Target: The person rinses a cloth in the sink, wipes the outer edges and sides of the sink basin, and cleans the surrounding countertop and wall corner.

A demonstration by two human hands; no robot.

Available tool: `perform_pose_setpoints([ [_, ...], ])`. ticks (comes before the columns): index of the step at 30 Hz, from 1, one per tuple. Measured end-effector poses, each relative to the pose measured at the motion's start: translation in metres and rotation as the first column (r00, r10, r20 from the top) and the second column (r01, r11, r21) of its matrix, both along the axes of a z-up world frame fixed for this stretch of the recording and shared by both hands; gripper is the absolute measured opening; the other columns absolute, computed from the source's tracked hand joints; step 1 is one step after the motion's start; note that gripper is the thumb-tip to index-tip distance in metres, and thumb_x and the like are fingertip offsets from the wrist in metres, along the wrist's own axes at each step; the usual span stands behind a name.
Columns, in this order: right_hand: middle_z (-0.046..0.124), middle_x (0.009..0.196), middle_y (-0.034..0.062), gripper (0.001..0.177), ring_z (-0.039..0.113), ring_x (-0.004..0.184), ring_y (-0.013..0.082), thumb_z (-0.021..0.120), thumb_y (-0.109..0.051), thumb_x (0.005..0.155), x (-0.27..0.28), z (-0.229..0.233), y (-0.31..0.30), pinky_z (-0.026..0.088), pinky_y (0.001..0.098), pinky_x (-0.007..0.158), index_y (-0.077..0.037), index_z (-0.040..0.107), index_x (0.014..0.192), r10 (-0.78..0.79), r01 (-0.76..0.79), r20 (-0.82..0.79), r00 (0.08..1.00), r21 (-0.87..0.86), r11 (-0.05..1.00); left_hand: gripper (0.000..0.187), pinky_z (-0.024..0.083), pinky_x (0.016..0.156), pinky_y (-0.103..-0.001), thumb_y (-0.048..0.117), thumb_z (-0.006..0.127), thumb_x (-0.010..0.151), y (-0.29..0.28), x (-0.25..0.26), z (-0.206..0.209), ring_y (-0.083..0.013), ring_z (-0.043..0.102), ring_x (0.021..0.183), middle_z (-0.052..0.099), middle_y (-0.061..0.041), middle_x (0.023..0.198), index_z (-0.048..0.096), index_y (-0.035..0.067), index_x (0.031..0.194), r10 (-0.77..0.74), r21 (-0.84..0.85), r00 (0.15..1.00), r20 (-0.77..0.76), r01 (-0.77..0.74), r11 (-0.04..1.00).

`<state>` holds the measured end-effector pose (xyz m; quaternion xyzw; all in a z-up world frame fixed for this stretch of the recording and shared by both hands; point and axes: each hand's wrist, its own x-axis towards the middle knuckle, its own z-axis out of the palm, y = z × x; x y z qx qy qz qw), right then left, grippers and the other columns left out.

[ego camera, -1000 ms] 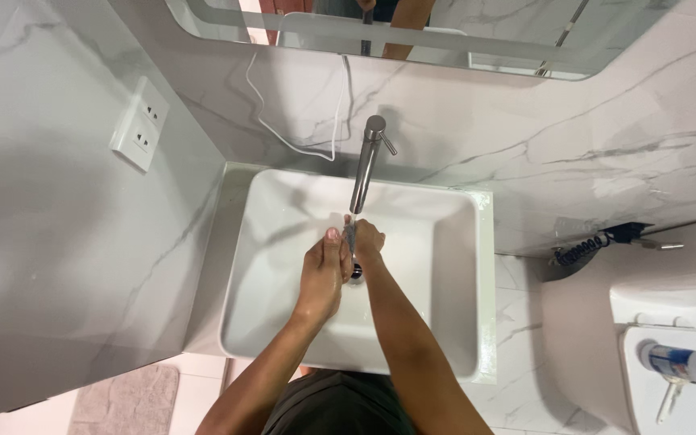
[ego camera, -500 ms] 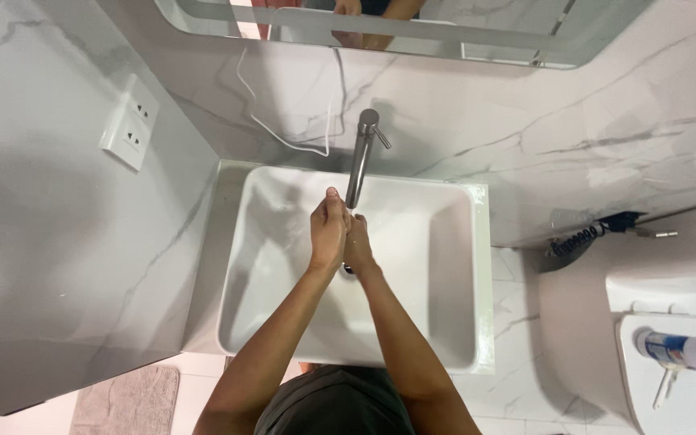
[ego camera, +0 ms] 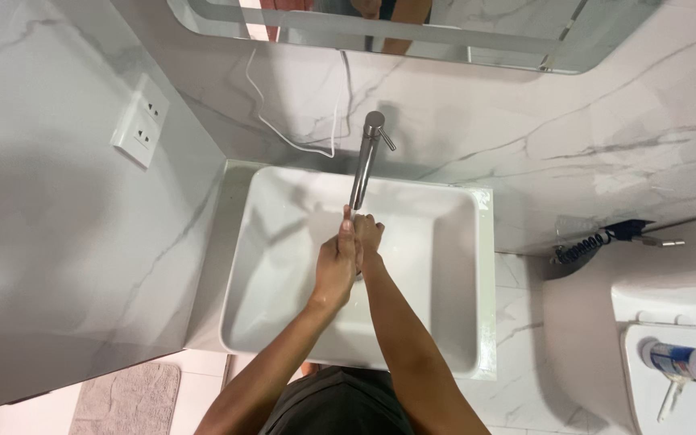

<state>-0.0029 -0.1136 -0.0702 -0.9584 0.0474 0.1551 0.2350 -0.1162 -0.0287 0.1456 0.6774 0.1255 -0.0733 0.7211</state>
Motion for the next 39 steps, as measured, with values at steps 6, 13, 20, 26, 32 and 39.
perform_pose_setpoints([
  [6,0.073,0.094,0.0047,0.027,0.064,0.102,0.0252,0.056,-0.036,0.095,0.028,-0.067,-0.013,0.04,0.0509,0.093,-0.017,0.075,0.092,-0.062,0.063,0.027,0.998,-0.008,0.998,0.058,0.031,0.043,-0.028,0.053,0.038,0.107,0.002,-0.019,0.021,-0.0081,0.032,0.048,0.038,0.004,0.055,0.047,0.011,0.069,-0.042,-0.174,0.999,0.018,0.044,0.984],
  [13,0.077,0.108,0.0075,0.028,0.069,0.11,0.028,0.059,-0.04,0.095,0.028,-0.054,-0.021,0.042,0.0499,0.101,-0.018,0.075,0.1,-0.139,0.142,-0.149,0.979,0.003,0.99,0.054,0.031,0.046,-0.028,0.051,0.039,0.107,0.012,-0.012,0.046,-0.0073,0.03,0.052,0.037,0.004,0.057,0.049,0.012,0.071,-0.007,-0.151,0.998,0.068,0.018,0.988],
  [20,0.073,0.114,0.0174,0.074,0.069,0.107,0.0348,0.081,-0.04,0.077,0.05,0.109,-0.1,0.053,0.0435,0.094,-0.005,0.052,0.136,0.177,-0.144,-0.101,0.979,0.276,0.95,0.054,0.036,0.051,-0.026,0.049,0.039,0.109,0.034,0.021,0.082,-0.0067,0.037,0.056,0.04,0.004,0.062,0.047,0.01,0.073,-0.059,0.04,0.966,0.252,0.051,0.998],
  [26,0.074,0.1,0.0233,0.063,0.07,0.099,0.0436,0.045,-0.06,0.107,0.069,0.218,-0.046,0.053,0.0554,0.087,-0.002,0.07,0.107,-0.131,0.119,0.321,0.938,0.058,0.991,0.034,0.038,0.055,-0.028,0.034,0.055,0.106,0.036,0.018,0.095,-0.0096,0.039,0.063,0.044,-0.001,0.07,0.051,0.005,0.09,-0.118,0.273,0.936,0.332,0.024,0.962],
  [32,0.073,0.088,0.0226,0.063,0.068,0.088,0.045,0.04,-0.06,0.1,0.043,0.239,-0.01,0.052,0.0553,0.078,-0.004,0.066,0.107,-0.176,0.114,0.289,0.941,0.219,0.969,0.025,0.051,0.08,-0.028,0.021,0.041,0.107,0.053,0.015,0.101,-0.0071,0.063,0.087,0.067,0.003,0.095,0.06,0.007,0.114,-0.274,0.223,0.934,0.23,0.223,0.949],
  [39,0.07,0.094,0.0015,0.03,0.064,0.095,0.0156,0.06,-0.025,0.097,-0.065,0.221,-0.053,0.052,0.0341,0.091,0.0,0.067,0.112,0.163,-0.282,0.234,0.959,0.855,0.434,0.024,0.054,0.083,-0.034,0.02,0.059,0.105,0.045,0.014,0.1,-0.02,0.061,0.09,0.056,-0.01,0.1,0.075,0.007,0.116,-0.393,0.381,0.839,0.376,0.247,0.891],
])
